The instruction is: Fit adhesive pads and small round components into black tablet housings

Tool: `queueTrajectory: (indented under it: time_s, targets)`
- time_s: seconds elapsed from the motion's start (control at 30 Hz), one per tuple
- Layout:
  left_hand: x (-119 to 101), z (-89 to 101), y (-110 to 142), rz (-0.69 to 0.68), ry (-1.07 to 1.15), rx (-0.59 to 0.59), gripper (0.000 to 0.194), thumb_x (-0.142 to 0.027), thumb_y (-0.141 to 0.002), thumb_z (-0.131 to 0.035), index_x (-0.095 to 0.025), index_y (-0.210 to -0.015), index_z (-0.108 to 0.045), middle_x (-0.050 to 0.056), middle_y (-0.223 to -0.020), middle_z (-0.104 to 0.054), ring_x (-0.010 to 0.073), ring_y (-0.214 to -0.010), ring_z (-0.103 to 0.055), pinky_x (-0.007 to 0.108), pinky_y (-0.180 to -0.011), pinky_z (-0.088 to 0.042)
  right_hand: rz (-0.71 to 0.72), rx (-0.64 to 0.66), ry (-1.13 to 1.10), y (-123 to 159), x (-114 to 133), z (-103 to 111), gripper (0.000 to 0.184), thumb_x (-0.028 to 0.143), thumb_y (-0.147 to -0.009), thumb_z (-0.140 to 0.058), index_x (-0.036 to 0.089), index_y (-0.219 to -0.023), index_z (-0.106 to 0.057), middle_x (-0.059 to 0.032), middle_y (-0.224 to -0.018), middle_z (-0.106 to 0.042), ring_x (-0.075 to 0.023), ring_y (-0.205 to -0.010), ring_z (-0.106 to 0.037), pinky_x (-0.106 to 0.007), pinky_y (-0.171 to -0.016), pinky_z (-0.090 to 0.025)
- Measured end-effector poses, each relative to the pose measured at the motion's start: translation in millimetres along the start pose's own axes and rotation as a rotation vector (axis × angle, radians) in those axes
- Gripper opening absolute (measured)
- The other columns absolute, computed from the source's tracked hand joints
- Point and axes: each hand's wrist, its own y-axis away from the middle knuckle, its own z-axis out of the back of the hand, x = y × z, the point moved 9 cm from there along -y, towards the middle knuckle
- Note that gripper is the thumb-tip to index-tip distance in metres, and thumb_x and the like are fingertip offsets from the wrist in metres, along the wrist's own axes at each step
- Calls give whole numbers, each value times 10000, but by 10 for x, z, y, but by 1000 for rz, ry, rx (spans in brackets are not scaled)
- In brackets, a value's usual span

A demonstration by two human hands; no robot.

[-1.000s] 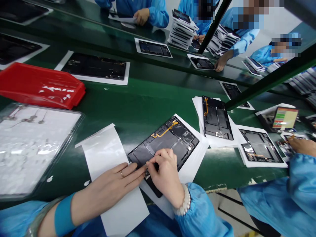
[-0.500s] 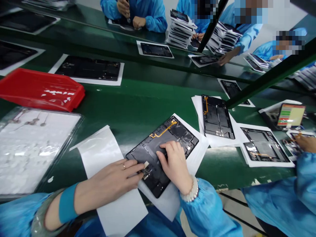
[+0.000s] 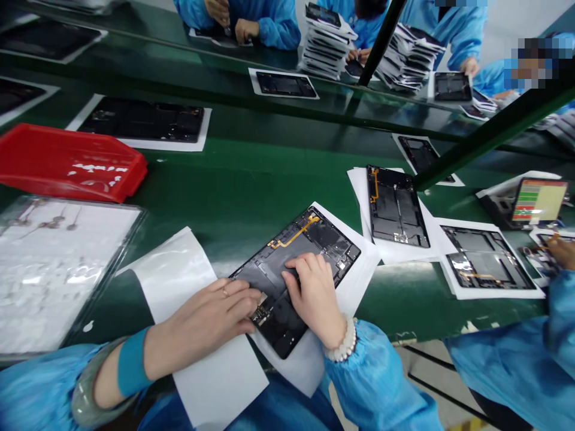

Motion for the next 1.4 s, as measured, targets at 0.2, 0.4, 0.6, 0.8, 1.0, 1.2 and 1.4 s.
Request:
queueTrajectory:
  time_s: [0.2, 0.4, 0.6, 0.8, 1.0, 1.2, 1.4]
  targets:
    - [-21, 52, 2, 12, -47, -64, 77, -226, -903, -567, -175, -938, -522, 21, -1012, -665, 178, -862, -573, 321, -724, -358, -4, 2, 0, -10, -5, 4, 144, 289, -925, -487, 198, -954, -594, -67, -948, -606, -218, -893, -515, -358, -768, -385]
    - [14, 60, 60, 25, -105, -71, 178, -328, -913, -553, -160, -972, -545, 57, -1016, -656, 210, -894, -574, 345, -758, -377, -10, 21, 1, -5, -24, -14, 147, 292, -925, -486, 197, -950, -596, -67, -949, -607, -219, -895, -515, -360, -774, -386]
    - [10, 137, 124, 40, -20, -131, 332, -487, -883, -560, -175, -996, -569, 49, -1108, -656, 218, -1050, -559, 343, -906, -359, 17, 5, 8, -19, -8, -10, 150, 287, -927, -480, 199, -940, -601, -65, -935, -620, -223, -895, -533, -368, -790, -397]
    - [-86, 280, 236, 104, -125, -120, 434, -550, -859, -552, -123, -926, -587, 120, -1164, -625, 273, -1178, -496, 363, -988, -342, 138, -64, -37, 40, -95, -34, 234, 388, -917, -471, 203, -905, -613, -76, -875, -642, -238, -839, -580, -400, -786, -427]
    - [944, 1157, 1269, 633, -131, -211, 219, -256, -942, -443, -199, -835, -625, 23, -835, -664, 170, -828, -590, 286, -773, -435, 176, -53, -38, -29, -333, -138, 353, 524, -867, -476, 219, -845, -651, -95, -872, -685, -265, -813, -637, -429, -764, -473]
    - [2044, 1532, 1985, 872, -223, -370, 206, -208, -852, -491, -182, -940, -676, 81, -928, -650, 225, -864, -574, 326, -765, -446, 124, 34, -102, -134, -342, -88, 440, 635, -806, -488, 239, -780, -677, -85, -826, -714, -259, -784, -678, -382, -720, -546]
    - [2138, 1540, 1926, 830, -167, -555, 202, -252, -845, -541, -195, -724, -693, 40, -792, -597, 182, -791, -548, 295, -749, -446, 71, 129, -190, -329, 0, 264, 397, 629, -750, -562, 253, -778, -686, -70, -812, -719, -228, -731, -681, -273, -598, -548]
